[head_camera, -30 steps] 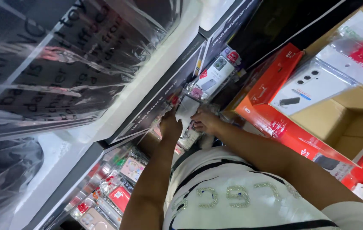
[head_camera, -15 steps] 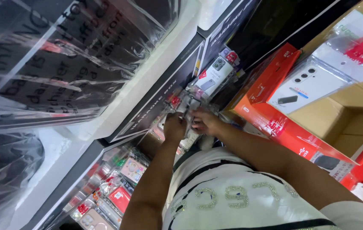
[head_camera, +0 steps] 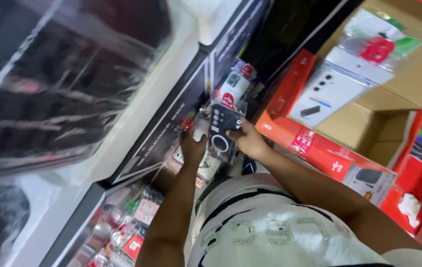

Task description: Organizing and sorting mobile phone cases into a cardboard box.

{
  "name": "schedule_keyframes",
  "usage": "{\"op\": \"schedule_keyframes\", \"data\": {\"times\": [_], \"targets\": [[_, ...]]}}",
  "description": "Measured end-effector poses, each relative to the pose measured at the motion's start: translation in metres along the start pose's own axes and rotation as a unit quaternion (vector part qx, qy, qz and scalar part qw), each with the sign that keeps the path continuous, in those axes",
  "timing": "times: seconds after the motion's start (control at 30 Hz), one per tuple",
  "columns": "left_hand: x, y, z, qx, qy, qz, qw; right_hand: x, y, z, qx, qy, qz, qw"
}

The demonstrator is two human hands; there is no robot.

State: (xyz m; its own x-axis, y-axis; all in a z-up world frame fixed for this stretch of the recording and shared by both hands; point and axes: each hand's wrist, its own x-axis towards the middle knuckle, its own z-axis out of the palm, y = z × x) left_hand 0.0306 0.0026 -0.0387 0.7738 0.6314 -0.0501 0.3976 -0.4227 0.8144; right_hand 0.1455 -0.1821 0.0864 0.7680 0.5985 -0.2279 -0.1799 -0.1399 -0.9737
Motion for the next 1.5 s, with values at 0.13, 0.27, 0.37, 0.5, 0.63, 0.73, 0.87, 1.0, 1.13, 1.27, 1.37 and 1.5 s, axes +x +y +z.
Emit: {"op": "schedule_keyframes", "data": {"times": [0.13, 0.27, 0.37, 0.5, 0.63, 0.73, 0.87, 1.0, 1.13, 1.27, 1.37, 1.5], "targets": [[0.016, -0.012, 0.006, 0.185, 0.010, 0.021, 0.982, -0.044, -0.110, -0.023, 0.045, -0.039, -0.149, 0.987], [0.018, 0.021, 0.000, 0.242, -0.080, -0.042, 0.966, -0.077, -0.161, -0.069, 0.061, 0.036, -0.165, 0.984], [0.027, 0.036, 0.002, 0.274, -0.087, -0.089, 0.954, -0.095, -0.178, -0.109, -0.038, 0.184, -0.192, 0.963], [0.043, 0.011, 0.015, 0.181, -0.132, -0.045, 0.973, -0.112, -0.202, -0.138, 0.002, 0.280, -0.254, 0.926], [0.051, 0.039, 0.001, -0.055, -0.181, -0.046, 0.981, -0.104, -0.169, -0.173, -0.038, 0.346, -0.220, 0.911], [0.053, 0.105, -0.033, -0.185, -0.237, -0.063, 0.952, -0.089, -0.150, -0.183, -0.019, 0.317, -0.199, 0.927], [0.050, 0.208, -0.075, -0.255, -0.262, -0.049, 0.929, -0.080, -0.136, -0.182, 0.013, 0.274, -0.181, 0.945], [0.043, 0.252, -0.089, -0.335, -0.286, -0.018, 0.898, -0.082, -0.150, -0.167, -0.303, 0.381, -0.214, 0.847], [0.030, 0.303, -0.095, -0.375, -0.307, 0.024, 0.874, -0.076, -0.149, -0.164, -0.286, 0.400, -0.121, 0.862], [0.018, 0.331, -0.088, -0.411, -0.309, 0.046, 0.856, -0.078, -0.146, -0.169, -0.344, 0.422, -0.207, 0.813], [0.005, 0.352, -0.079, -0.448, -0.254, 0.095, 0.852, -0.090, -0.144, -0.168, -0.277, 0.437, -0.278, 0.809], [-0.015, 0.360, -0.048, -0.452, -0.166, 0.179, 0.858, -0.114, -0.211, -0.135, -0.184, 0.243, -0.345, 0.888]]}}
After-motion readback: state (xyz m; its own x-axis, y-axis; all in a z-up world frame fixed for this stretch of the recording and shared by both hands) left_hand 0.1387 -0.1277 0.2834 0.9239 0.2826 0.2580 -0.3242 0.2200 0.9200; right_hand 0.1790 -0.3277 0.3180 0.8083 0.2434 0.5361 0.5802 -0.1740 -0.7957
